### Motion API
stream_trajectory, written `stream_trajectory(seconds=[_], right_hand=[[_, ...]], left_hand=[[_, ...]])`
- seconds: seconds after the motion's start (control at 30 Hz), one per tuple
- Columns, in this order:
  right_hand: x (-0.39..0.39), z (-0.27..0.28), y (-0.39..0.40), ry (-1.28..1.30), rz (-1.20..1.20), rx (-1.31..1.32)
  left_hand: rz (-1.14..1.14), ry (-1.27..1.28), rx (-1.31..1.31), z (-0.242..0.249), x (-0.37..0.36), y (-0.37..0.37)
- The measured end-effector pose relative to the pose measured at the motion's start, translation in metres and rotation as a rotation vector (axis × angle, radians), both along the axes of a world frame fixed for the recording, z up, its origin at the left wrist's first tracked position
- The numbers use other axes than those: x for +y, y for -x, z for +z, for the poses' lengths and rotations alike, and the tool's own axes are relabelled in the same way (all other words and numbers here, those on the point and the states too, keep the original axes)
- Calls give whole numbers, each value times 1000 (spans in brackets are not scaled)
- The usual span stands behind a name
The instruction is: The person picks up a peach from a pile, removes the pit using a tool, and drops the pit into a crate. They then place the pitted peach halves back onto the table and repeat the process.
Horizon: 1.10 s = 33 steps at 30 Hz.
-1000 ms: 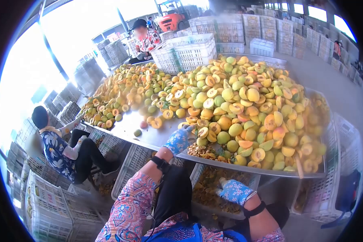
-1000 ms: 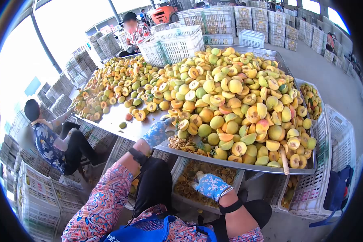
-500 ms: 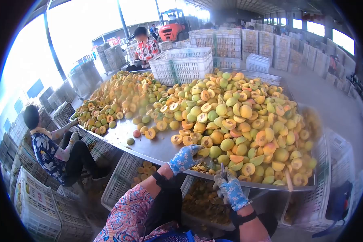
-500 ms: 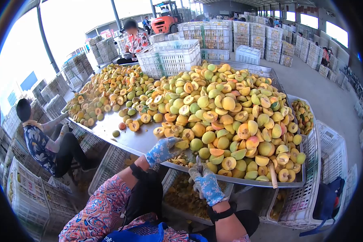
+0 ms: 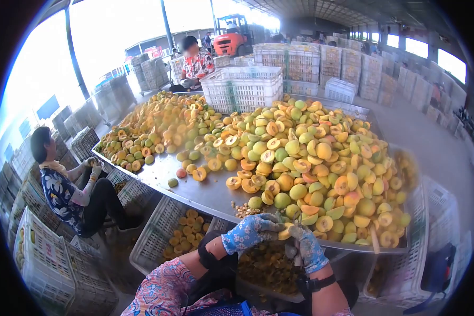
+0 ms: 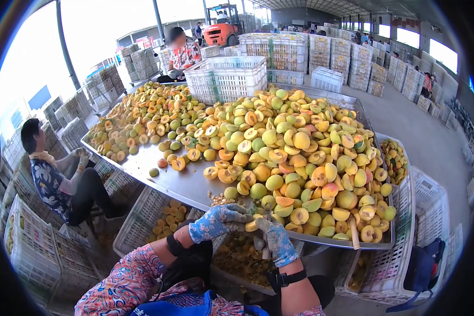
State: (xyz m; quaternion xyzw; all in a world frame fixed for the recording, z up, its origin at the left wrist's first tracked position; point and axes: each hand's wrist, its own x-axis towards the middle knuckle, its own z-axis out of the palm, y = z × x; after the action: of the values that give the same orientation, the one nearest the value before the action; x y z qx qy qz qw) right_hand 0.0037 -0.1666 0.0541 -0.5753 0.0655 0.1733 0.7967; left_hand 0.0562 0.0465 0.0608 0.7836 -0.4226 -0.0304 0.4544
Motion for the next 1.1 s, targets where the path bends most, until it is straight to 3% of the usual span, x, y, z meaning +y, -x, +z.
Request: stream_trajectory(seconds=[0.2, 0.4, 0.77, 0.87, 0.97, 1.03, 1.1], right_hand=[[2, -13, 3, -252, -11, 40], [8, -17, 6, -287, -75, 45], [9, -15, 7, -107, -82, 15], [12, -11, 7, -98, -50, 4], [9, -12, 3, -173, -78, 7], [1, -14, -1, -227, -109, 16], [-7, -16, -9, -225, -229, -8]], left_hand=[[7, -16, -35, -1, -6, 4], [82, -13, -106, -7, -16, 10], [149, 50, -10, -28, -12, 6], [172, 77, -112, -27, -12, 5], [214, 197, -19, -16, -3, 12], [304, 309, 550, -8, 8, 19], [181, 166, 498, -21, 18, 14]])
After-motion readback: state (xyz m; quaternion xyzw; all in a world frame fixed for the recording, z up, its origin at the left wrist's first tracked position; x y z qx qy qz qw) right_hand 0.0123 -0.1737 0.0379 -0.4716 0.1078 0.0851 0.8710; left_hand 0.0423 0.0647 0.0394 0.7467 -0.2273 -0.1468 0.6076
